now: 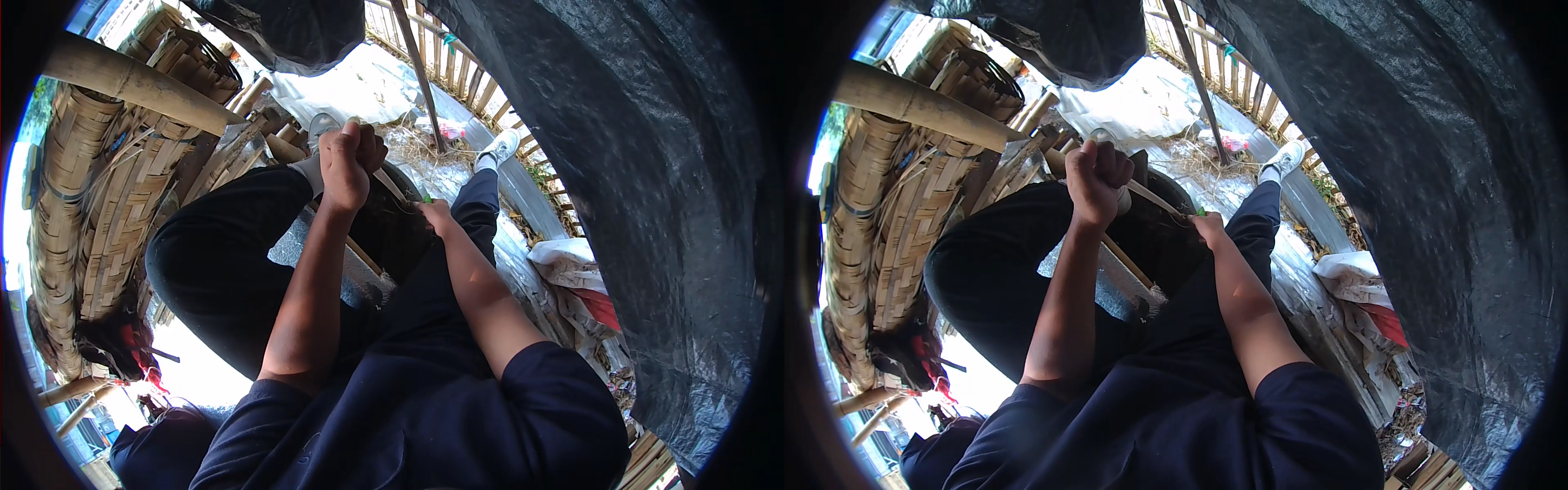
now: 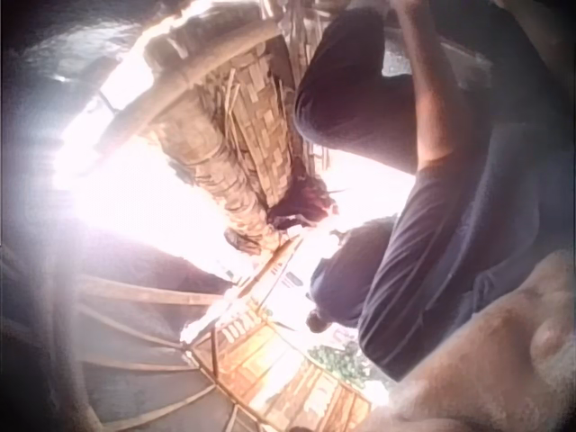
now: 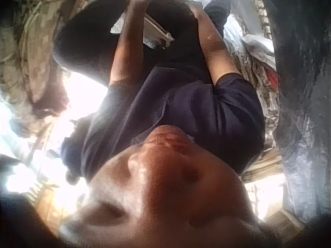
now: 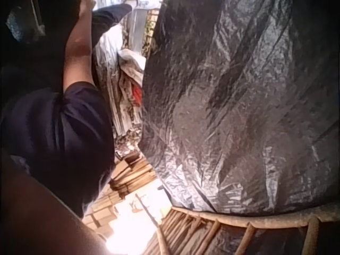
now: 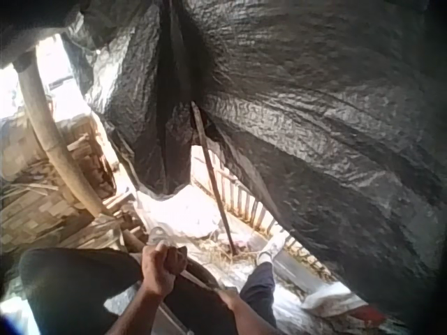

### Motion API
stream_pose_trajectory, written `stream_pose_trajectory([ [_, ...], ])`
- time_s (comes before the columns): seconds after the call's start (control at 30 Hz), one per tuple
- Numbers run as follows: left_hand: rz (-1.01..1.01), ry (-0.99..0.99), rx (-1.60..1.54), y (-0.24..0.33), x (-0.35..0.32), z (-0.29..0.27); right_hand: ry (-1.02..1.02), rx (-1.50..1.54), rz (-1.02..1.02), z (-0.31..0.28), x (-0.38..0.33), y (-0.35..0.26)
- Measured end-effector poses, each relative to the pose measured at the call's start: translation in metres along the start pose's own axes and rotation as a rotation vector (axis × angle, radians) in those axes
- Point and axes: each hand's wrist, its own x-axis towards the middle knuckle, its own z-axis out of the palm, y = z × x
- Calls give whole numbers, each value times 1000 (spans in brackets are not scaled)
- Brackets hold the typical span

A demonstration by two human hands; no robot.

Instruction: The person splits and shapes bamboo sticks by carving, peeling, and cutting them with a knife.

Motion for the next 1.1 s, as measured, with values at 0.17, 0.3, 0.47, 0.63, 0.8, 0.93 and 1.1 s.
stream_pose_trajectory([
  [0.17, 3, 9, 7, 2, -3, -1, -181, 39, 53, -22, -13, -27],
  [0.3, 24, 6, 20, 3, -2, 4, -345, -273, 158, -57, -22, -60],
  [0.47, 20, 18, 8, 3, -5, 0, -295, -625, -124, -96, -58, -115],
  [0.63, 8, 15, 4, -1, -3, 3, 235, 269, -530, -94, -44, -137],
  [0.8, -9, 24, -22, -5, -4, 4, 224, 240, -217, -53, -37, -122],
  [0.93, -81, -43, -36, 1, -5, 6, 88, 72, -130, -4, -30, -76],
  [1.1, -174, -108, -75, 8, -6, 7, -33, 83, -36, 23, -21, -28],
])
